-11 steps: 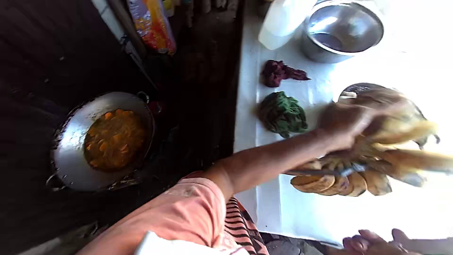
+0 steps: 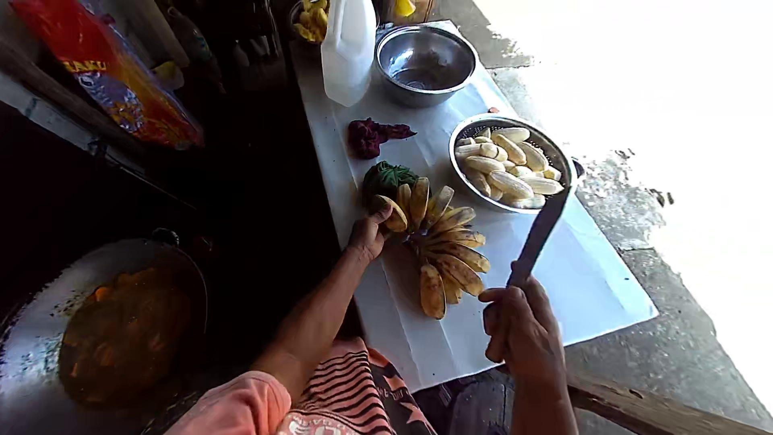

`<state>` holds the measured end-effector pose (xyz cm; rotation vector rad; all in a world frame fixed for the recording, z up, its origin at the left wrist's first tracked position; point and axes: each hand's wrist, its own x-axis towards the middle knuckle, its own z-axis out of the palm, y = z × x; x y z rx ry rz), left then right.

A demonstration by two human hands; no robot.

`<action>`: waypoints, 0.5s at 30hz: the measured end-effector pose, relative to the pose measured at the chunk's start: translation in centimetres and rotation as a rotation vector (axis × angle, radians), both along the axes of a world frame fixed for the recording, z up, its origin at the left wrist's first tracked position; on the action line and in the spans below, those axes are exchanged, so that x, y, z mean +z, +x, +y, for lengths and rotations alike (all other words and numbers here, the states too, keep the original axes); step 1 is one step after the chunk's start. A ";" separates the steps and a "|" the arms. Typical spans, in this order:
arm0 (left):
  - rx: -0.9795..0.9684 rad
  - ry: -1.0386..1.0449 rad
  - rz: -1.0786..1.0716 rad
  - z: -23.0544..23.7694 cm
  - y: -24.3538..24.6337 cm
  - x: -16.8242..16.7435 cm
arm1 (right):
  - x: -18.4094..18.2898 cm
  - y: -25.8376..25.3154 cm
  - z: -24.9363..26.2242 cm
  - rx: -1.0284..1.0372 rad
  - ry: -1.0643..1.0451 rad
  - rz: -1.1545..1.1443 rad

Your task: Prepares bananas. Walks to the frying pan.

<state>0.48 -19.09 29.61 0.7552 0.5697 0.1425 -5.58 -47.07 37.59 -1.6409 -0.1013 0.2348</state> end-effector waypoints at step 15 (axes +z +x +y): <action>-0.351 0.598 -0.190 -1.1 -3.0 0.4 | 5.4 4.6 9.6 0.634 -1.513 -0.370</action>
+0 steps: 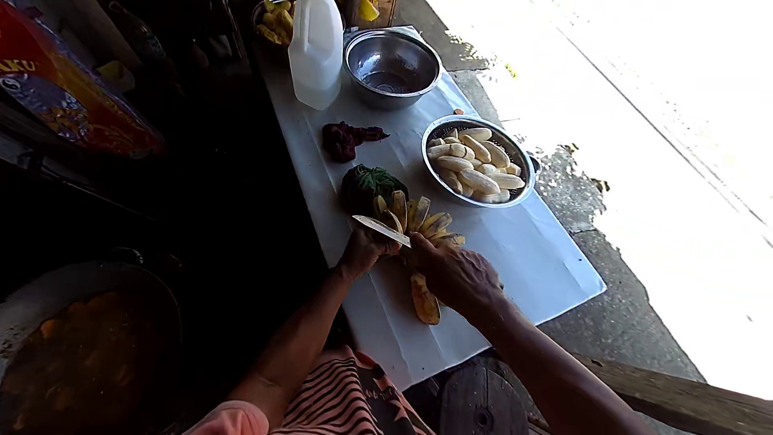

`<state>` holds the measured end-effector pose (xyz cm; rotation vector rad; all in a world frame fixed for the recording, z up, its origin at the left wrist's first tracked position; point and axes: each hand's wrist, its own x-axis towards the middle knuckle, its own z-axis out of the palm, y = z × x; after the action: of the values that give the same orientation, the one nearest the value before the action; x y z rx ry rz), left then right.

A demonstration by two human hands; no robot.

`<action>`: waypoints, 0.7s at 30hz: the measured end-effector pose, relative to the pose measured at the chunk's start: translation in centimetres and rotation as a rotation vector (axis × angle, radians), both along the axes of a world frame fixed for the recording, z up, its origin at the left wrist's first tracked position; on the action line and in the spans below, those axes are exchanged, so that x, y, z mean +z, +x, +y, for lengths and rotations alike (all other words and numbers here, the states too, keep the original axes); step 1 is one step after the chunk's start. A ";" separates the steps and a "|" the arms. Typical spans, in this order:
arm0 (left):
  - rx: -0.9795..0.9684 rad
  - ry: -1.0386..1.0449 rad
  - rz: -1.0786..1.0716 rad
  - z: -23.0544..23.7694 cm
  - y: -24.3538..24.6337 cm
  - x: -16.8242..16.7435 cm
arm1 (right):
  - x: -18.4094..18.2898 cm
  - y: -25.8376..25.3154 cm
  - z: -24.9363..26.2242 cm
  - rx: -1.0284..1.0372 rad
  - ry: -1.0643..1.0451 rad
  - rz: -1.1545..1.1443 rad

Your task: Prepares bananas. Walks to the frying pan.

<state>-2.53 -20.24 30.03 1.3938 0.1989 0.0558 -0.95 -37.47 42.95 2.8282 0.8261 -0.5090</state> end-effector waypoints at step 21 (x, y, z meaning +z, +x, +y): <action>0.213 -0.172 0.047 -1.6 0.1 -0.8 | -13.0 0.2 1.8 -0.629 1.429 0.506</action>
<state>-2.41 -21.87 29.21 1.1997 0.3822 0.1787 -0.75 -35.65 29.98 4.4459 0.2970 -1.0611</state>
